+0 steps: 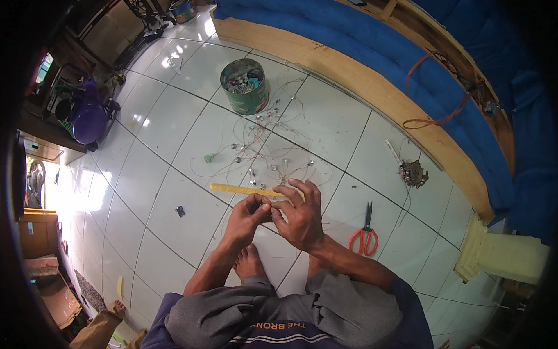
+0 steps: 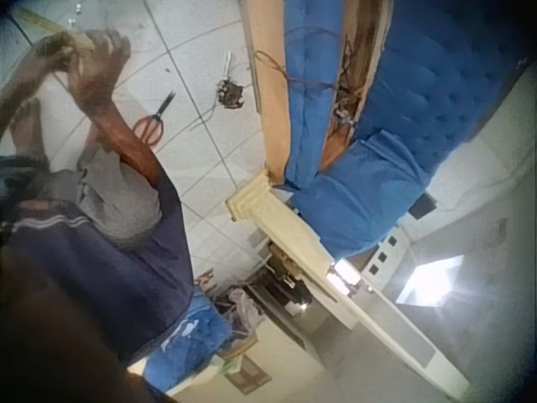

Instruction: The person assembles small decorative light bulbs onto a string using a yellow plastic rod as a guide. They repeatedly pick up bulbs, thread them onto the wire, and use the rod to push them into place. A pair of scissors is visible on the floor but not used.

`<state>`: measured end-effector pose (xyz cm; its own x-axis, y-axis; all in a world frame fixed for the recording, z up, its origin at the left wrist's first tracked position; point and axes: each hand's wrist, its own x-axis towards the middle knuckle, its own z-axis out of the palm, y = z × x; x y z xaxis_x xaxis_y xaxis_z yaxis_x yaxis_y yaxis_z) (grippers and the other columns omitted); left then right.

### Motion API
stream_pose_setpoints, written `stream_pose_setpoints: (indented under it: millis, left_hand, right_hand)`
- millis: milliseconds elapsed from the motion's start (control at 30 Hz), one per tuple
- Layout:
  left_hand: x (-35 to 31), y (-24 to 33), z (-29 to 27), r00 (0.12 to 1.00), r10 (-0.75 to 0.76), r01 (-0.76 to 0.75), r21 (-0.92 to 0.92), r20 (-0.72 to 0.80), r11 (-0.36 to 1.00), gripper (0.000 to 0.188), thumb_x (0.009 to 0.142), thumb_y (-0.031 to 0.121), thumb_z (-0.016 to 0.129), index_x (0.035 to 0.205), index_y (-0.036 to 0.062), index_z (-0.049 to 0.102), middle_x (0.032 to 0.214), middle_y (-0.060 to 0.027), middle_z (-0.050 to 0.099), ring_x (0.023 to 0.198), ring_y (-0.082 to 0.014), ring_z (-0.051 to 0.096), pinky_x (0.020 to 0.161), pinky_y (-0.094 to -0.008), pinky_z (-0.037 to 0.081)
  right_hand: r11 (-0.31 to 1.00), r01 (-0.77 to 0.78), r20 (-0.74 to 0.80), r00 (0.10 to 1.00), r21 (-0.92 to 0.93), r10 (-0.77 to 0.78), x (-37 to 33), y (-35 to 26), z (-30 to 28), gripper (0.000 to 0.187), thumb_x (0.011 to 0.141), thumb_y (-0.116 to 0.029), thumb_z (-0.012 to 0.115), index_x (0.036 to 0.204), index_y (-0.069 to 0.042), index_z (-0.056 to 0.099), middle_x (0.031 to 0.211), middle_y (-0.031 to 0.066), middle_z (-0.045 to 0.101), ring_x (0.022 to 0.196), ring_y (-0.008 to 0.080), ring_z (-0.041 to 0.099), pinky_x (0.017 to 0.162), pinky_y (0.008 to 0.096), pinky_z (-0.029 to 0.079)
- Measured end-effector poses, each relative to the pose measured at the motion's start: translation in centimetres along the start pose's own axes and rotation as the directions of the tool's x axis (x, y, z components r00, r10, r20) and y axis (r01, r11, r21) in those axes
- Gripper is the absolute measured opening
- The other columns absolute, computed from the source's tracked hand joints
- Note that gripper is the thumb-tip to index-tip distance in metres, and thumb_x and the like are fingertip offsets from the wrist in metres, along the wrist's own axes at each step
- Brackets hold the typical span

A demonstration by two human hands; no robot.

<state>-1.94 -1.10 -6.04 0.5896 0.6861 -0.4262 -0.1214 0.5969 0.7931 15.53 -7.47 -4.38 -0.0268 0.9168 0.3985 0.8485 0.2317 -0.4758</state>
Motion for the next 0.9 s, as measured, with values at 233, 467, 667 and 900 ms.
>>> stream_pose_setpoints:
  millis: [233, 467, 667, 900]
  left_hand:
    - [-0.2, -0.5, -1.4, 0.868, 0.421, -0.468, 0.719, 0.263, 0.514, 0.009, 0.091, -0.004, 0.062, 0.098, 0.0012, 0.06, 0.098, -0.0136, 0.06, 0.091, -0.033, 0.063, 0.081, -0.0388, 0.052]
    - [0.3, 1.6, -11.5, 0.79, 0.588, -0.136, 0.884, -0.175, 0.446, 0.007, 0.094, -0.003, 0.059, 0.1, 0.0003, 0.06, 0.092, -0.0151, 0.063, 0.082, -0.0309, 0.064, 0.075, -0.0377, 0.052]
    - [0.0, 0.2, -10.6, 0.792, 0.443, -0.075, 0.654, -0.419, 0.753, 0.013, 0.1, 0.01, 0.062, 0.106, -0.0021, 0.062, 0.092, -0.0102, 0.069, 0.078, -0.0162, 0.065, 0.071, -0.0314, 0.055]
    - [0.4, -1.1, -3.2, 0.944, 0.244, -0.065, 0.601, -0.221, 0.796, 0.015, 0.098, 0.012, 0.065, 0.106, -0.0005, 0.065, 0.09, -0.0114, 0.07, 0.08, -0.0182, 0.068, 0.076, -0.0331, 0.055]
  right_hand:
    - [-0.104, -0.787, 0.766, 0.547, 0.608, 0.338, -1.8, 1.3, 1.0, 0.026, 0.091, -0.017, 0.064, 0.103, 0.005, 0.072, 0.126, 0.0104, 0.061, 0.122, 0.0194, 0.054, 0.109, 0.0347, 0.039]
    - [-0.008, -0.695, 0.654, 0.673, 0.719, 0.346, -1.7, 10.9, -6.1, 0.026, 0.092, -0.018, 0.059, 0.103, 0.004, 0.069, 0.117, 0.0137, 0.066, 0.113, 0.021, 0.06, 0.102, 0.0355, 0.045]
    - [0.784, -0.496, -0.242, 0.868, -0.372, 0.434, -1.2, 11.6, -6.9, 0.058, 0.08, -0.004, 0.074, 0.135, -0.01, 0.056, 0.14, 0.0204, 0.051, 0.135, 0.041, 0.046, 0.11, 0.0532, 0.041]
    - [0.986, 0.062, 0.112, 0.99, 0.153, -0.08, 0.6, 1.0, 2.2, 0.033, 0.084, -0.014, 0.076, 0.115, -0.007, 0.067, 0.105, 0.0122, 0.07, 0.103, 0.0303, 0.067, 0.097, 0.0457, 0.048]
